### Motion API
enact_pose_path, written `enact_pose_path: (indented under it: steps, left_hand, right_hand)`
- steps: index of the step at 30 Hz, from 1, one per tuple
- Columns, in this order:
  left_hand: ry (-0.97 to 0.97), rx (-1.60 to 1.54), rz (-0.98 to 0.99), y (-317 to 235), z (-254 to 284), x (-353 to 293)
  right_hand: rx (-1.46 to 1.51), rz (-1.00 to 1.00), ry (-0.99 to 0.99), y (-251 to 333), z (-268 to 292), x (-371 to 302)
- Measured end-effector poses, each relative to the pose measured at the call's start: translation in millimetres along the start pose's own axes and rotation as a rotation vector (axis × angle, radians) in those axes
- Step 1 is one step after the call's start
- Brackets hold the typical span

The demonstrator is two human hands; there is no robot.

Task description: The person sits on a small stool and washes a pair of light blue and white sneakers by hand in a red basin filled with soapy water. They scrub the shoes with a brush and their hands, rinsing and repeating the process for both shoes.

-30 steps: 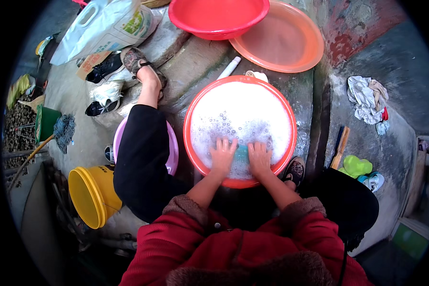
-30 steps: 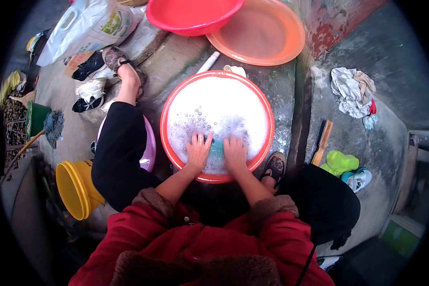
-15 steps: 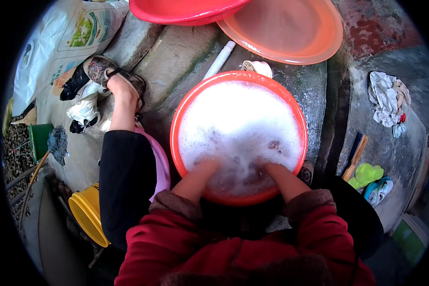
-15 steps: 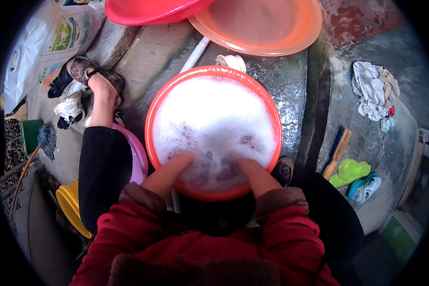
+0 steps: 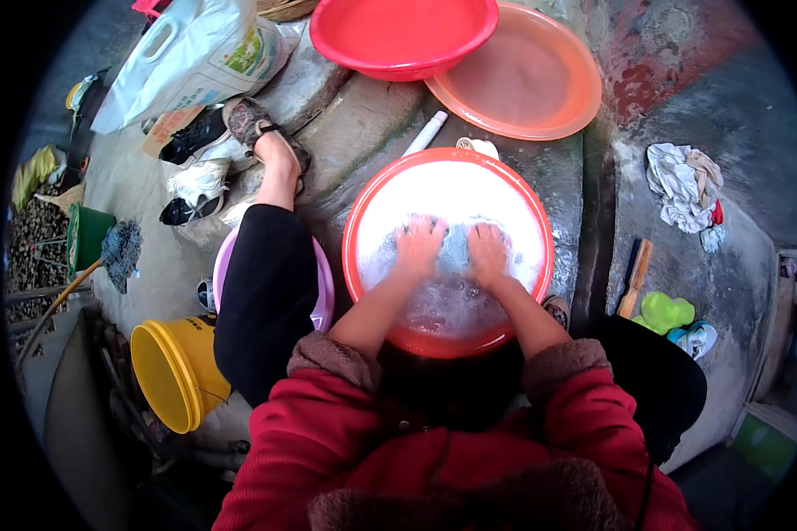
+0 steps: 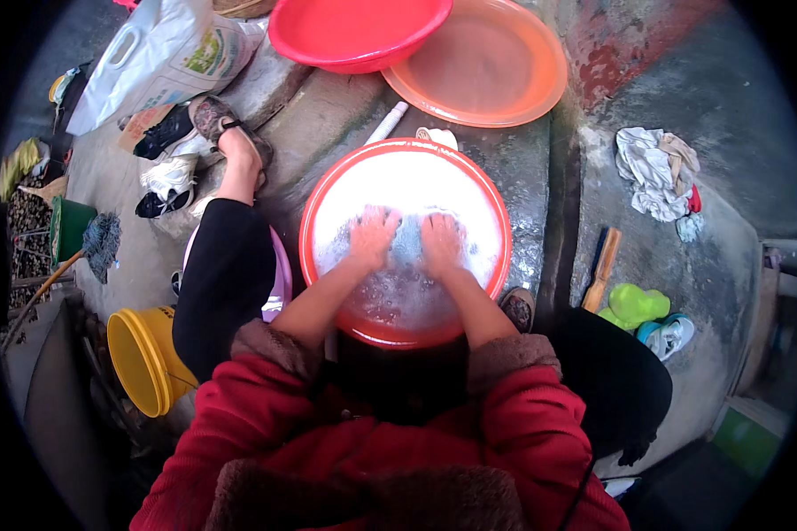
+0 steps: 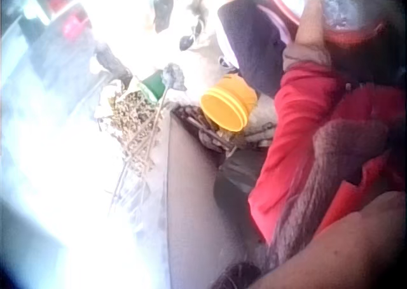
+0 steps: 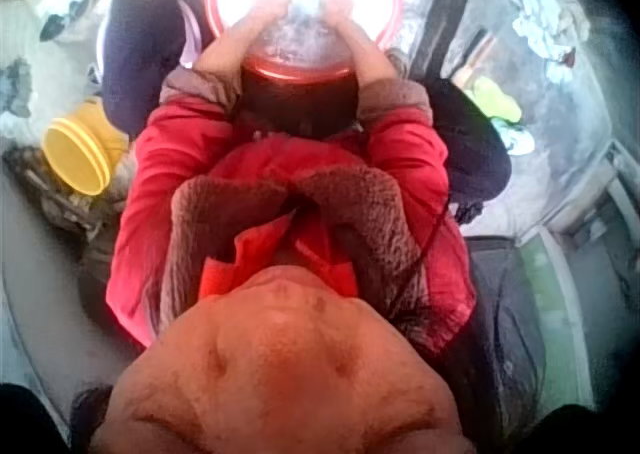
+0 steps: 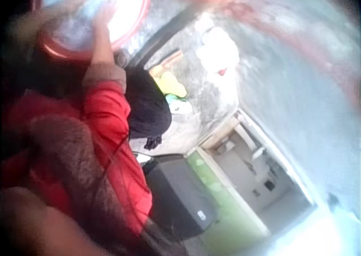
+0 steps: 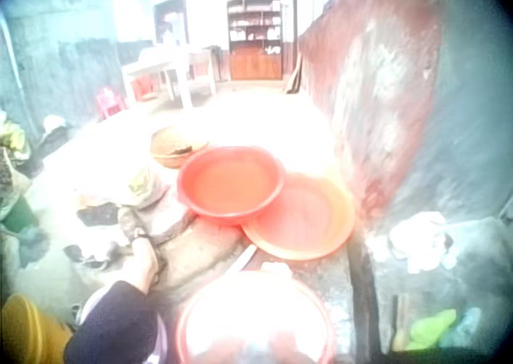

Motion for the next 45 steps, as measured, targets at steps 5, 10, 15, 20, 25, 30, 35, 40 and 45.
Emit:
enact_pose_path:
  steps: [5, 10, 15, 20, 25, 30, 35, 40, 45]
  left_hand:
    - [-0.327, -0.056, -0.067, 1.9, 54.4, -42.6]
    - [-0.487, -0.003, -0.109, -6.4, 66.2, -80.0]
    - [-0.480, 0.031, -0.094, -7.5, 44.0, -110.4]
    - [-0.312, 0.039, -0.047, -6.9, 9.1, -125.9]
    - [-0.223, -0.031, -0.020, -8.1, -14.8, -119.9]
    - [-0.227, 0.108, 0.045, -10.5, -53.8, -101.9]
    - [0.081, -0.097, 0.119, 0.6, -83.6, -83.9]
    - [0.108, -0.268, 0.153, 15.5, -164.2, -60.6]
    - [0.658, -0.209, 0.142, 27.6, -124.1, -24.0]
  right_hand:
    - [0.094, 0.149, -0.419, 54.4, 108.8, -68.5]
    - [0.060, 0.211, -0.642, 66.4, 105.3, -112.8]
    - [0.066, 0.257, -0.650, 74.6, 89.0, -141.6]
    - [0.067, 0.254, -0.501, 71.2, 53.8, -147.0]
    - [0.063, 0.177, -0.411, 57.1, 25.4, -134.7]
    - [-0.047, 0.058, -0.217, 42.1, -4.1, -110.7]
    - [-0.013, 0.018, 0.043, 28.6, -32.3, -86.9]
    - [0.217, -0.016, 0.668, -0.7, -98.4, -41.5]
    - [0.124, 0.088, 0.825, 6.2, -47.9, -28.3]
Point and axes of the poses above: each hand's wrist, its own x-axis towards the middle knuckle, its own z-axis out of the back of the hand, y = z × x, the point moved 2 cm from there along x, towards the middle knuckle, and after that the axes turned 3 degrees about -y, right-handed, at the moved point
